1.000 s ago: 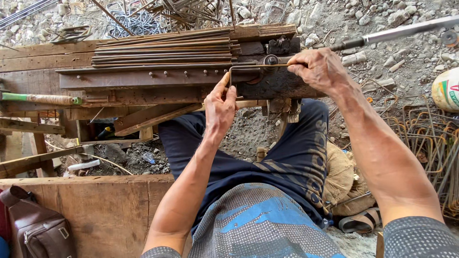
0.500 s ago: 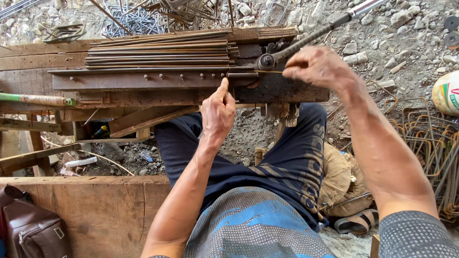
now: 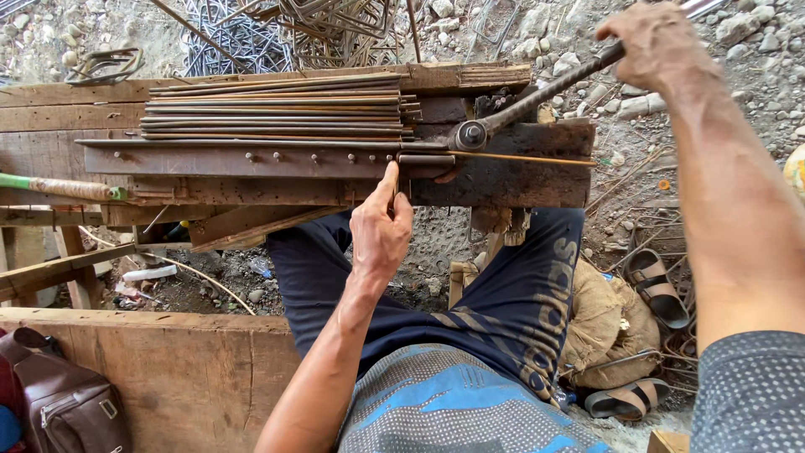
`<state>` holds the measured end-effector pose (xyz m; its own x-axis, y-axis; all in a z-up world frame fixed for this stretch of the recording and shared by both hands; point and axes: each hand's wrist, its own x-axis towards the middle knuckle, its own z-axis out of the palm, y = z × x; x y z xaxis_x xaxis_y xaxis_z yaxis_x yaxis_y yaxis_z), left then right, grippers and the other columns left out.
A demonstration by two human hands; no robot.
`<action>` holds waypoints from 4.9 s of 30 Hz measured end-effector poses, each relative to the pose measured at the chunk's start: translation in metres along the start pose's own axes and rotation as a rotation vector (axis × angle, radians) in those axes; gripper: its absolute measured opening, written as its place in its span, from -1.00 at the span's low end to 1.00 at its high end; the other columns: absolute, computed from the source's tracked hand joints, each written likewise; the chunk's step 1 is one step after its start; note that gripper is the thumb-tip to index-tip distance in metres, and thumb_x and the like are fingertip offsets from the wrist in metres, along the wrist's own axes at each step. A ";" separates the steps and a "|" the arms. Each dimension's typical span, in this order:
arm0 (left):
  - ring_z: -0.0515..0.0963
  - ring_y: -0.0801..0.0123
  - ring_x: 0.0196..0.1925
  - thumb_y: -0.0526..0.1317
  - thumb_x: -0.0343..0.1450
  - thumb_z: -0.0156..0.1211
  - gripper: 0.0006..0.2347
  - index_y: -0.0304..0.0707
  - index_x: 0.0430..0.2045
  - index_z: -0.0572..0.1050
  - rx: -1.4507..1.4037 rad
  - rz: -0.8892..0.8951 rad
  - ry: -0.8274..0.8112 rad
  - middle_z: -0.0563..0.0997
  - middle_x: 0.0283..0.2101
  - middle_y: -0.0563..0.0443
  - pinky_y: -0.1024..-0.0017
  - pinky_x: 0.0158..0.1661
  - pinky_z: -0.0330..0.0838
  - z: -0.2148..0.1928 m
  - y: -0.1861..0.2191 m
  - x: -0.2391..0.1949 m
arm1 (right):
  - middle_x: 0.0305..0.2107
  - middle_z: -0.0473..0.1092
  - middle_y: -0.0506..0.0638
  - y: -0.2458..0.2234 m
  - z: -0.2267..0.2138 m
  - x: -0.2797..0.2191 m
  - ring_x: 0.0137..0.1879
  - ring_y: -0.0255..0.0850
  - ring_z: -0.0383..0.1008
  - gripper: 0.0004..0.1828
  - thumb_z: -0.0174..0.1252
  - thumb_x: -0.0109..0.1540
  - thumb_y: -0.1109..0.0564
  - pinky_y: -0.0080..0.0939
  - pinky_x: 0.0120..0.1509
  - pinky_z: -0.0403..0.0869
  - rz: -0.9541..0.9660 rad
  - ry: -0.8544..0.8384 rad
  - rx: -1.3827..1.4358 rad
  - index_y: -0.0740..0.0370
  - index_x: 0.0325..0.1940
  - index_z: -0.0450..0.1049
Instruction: The person sits on the ground and uses a manual crank machine to bend thin metal rods into U-shapes. They insert each rod into the bending mechanism, turn the crank to form the shape, and then remove the finished piece.
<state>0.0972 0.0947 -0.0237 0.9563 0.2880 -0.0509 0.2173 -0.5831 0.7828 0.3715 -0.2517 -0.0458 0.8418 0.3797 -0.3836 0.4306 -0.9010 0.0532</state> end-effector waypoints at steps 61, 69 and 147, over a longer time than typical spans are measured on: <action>0.55 0.39 -0.63 -0.32 0.53 -0.07 -0.88 -0.38 -0.27 0.45 -0.830 -0.435 -0.741 0.51 -0.55 0.02 0.49 -0.54 0.53 -0.007 0.001 -0.053 | -0.24 0.60 0.11 -0.099 0.100 -0.310 -0.04 0.11 0.56 -0.41 -0.04 0.32 -0.49 0.01 0.14 0.22 0.756 -0.198 0.243 0.00 -0.19 0.55; 0.65 0.33 -0.45 -0.27 0.54 -0.06 -0.88 -0.31 -0.17 0.43 -0.740 -0.401 -0.799 0.64 -0.40 -0.08 0.52 -0.38 0.51 0.004 0.002 -0.058 | -0.27 0.62 0.08 -0.064 0.113 -0.283 -0.09 0.06 0.58 -0.53 0.11 0.28 -0.45 0.00 0.12 0.20 0.723 -0.077 0.178 -0.12 -0.13 0.61; 0.45 0.26 -0.14 -0.30 0.50 0.16 -0.84 -0.17 -0.05 0.51 -0.127 0.759 0.057 0.48 -0.16 -0.04 0.36 -0.14 0.44 -0.002 0.000 0.002 | -0.41 0.58 -0.02 -0.027 0.108 -0.239 -0.22 -0.02 0.56 -0.60 -0.02 0.37 -0.23 -0.02 0.07 0.26 0.622 0.060 0.028 -0.10 -0.40 0.57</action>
<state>0.0992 0.0964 -0.0223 0.8218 -0.1156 0.5580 -0.5220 -0.5456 0.6557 0.1228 -0.3408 -0.0554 0.9495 -0.2070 -0.2358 -0.1537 -0.9620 0.2256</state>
